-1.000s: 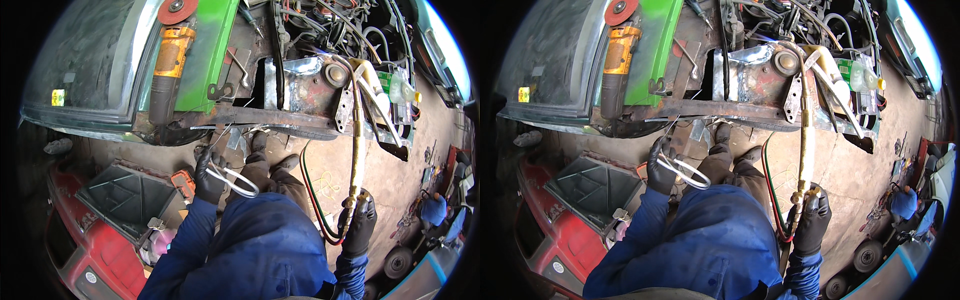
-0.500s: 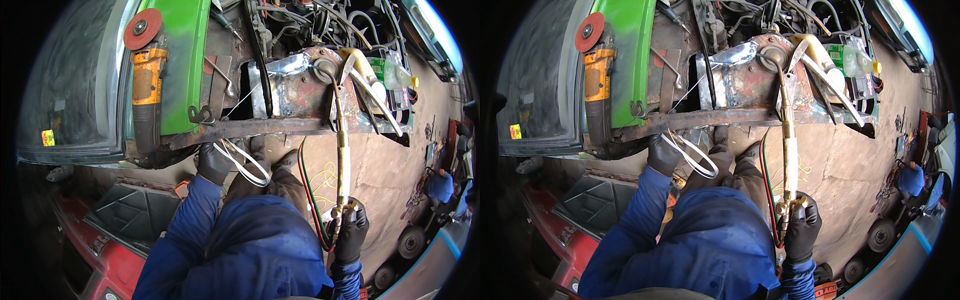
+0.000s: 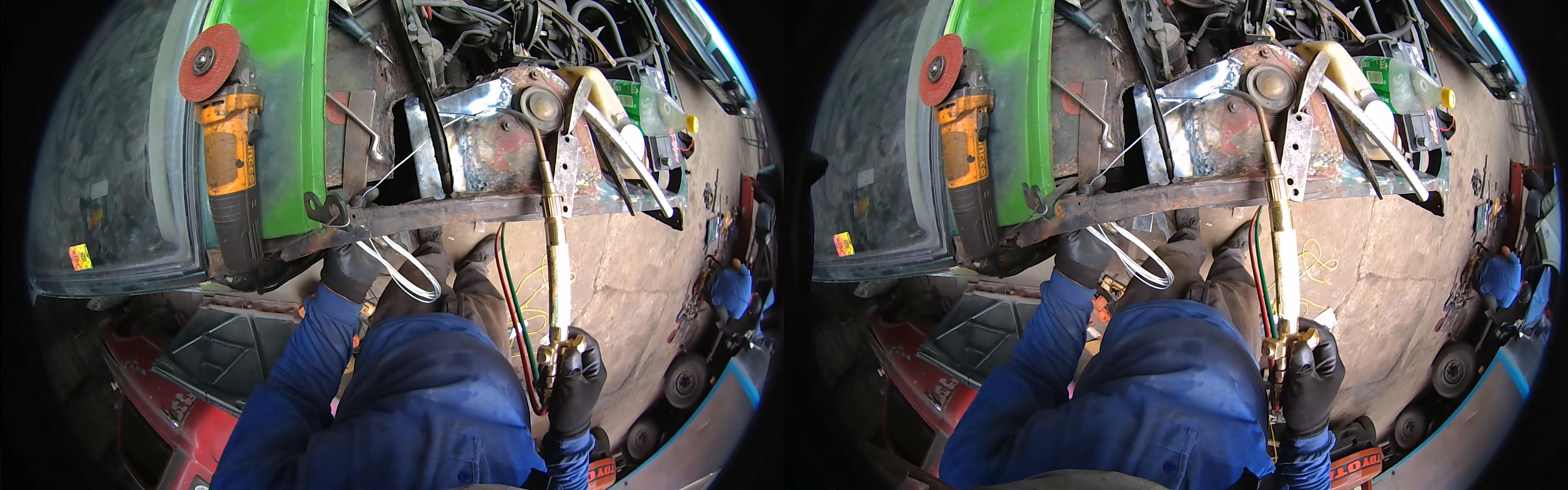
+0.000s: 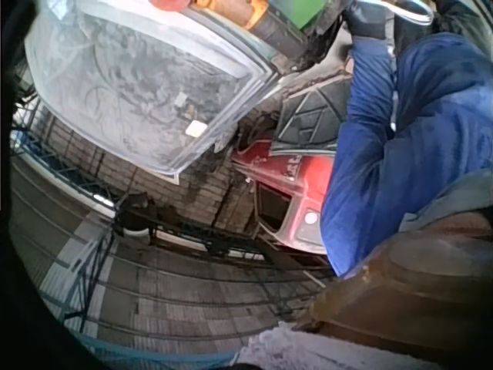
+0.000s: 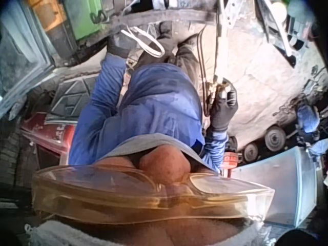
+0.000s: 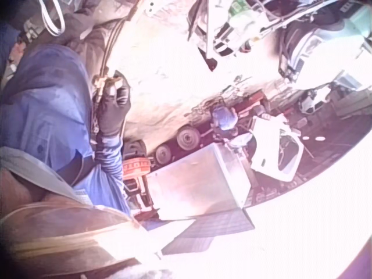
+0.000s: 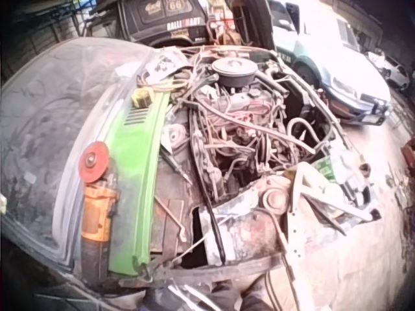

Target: The person uses a welding torch to heat and join metal pieces on a vehicle frame. They repeatedly apply heat, feed welding wire, and inspect the joint area while working in a cluttered garage.

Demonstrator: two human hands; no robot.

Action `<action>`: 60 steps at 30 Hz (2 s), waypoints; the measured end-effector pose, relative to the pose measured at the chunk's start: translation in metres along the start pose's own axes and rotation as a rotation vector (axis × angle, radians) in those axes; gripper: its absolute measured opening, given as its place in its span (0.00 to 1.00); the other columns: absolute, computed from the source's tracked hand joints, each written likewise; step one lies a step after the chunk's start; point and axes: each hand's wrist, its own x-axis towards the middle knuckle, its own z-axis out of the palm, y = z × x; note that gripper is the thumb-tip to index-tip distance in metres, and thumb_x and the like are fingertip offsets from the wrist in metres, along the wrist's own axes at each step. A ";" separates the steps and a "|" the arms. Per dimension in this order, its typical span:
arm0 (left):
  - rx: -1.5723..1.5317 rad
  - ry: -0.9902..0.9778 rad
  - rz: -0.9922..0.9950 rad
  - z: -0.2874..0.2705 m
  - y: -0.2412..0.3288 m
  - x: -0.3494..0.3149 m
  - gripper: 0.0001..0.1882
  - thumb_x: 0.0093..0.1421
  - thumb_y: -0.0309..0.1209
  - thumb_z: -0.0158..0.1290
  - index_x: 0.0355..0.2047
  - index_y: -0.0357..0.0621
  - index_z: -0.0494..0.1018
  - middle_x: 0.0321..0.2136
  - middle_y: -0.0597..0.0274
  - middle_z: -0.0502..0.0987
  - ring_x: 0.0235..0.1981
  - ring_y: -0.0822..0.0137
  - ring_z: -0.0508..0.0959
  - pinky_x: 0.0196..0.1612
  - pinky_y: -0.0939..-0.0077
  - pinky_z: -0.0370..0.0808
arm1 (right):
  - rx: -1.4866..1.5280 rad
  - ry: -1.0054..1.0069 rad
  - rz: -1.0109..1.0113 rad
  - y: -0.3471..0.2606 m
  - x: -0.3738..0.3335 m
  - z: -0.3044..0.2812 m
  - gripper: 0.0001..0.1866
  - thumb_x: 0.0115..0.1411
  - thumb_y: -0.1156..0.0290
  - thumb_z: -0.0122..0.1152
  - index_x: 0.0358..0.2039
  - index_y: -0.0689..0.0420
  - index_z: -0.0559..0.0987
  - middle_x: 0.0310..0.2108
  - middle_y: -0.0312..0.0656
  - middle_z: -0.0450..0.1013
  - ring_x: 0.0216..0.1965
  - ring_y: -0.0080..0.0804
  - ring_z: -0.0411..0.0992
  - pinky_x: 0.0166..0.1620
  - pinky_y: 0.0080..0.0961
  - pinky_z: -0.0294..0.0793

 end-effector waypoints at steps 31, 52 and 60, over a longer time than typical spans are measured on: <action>1.252 -0.042 0.202 -0.001 -0.006 -0.018 0.10 0.74 0.26 0.54 0.50 0.40 0.83 0.43 0.58 0.87 0.50 0.61 0.84 0.53 0.62 0.79 | -0.012 0.014 0.025 -0.003 -0.002 0.019 0.29 0.73 0.50 0.70 0.60 0.62 0.79 0.37 0.35 0.79 0.33 0.18 0.75 0.36 0.20 0.76; 0.701 -0.212 0.058 0.018 0.019 -0.012 0.27 0.79 0.43 0.47 0.67 0.35 0.72 0.60 0.54 0.80 0.58 0.62 0.80 0.63 0.64 0.77 | -0.050 -0.019 0.029 -0.007 0.004 0.011 0.29 0.74 0.49 0.69 0.60 0.63 0.78 0.38 0.37 0.80 0.34 0.20 0.76 0.38 0.21 0.77; 0.581 -0.171 -0.029 0.029 0.027 -0.013 0.29 0.75 0.42 0.50 0.67 0.33 0.72 0.60 0.52 0.80 0.58 0.63 0.80 0.63 0.66 0.76 | -0.086 -0.014 0.068 -0.005 0.005 0.011 0.30 0.73 0.49 0.68 0.60 0.64 0.79 0.39 0.38 0.80 0.38 0.21 0.76 0.42 0.22 0.78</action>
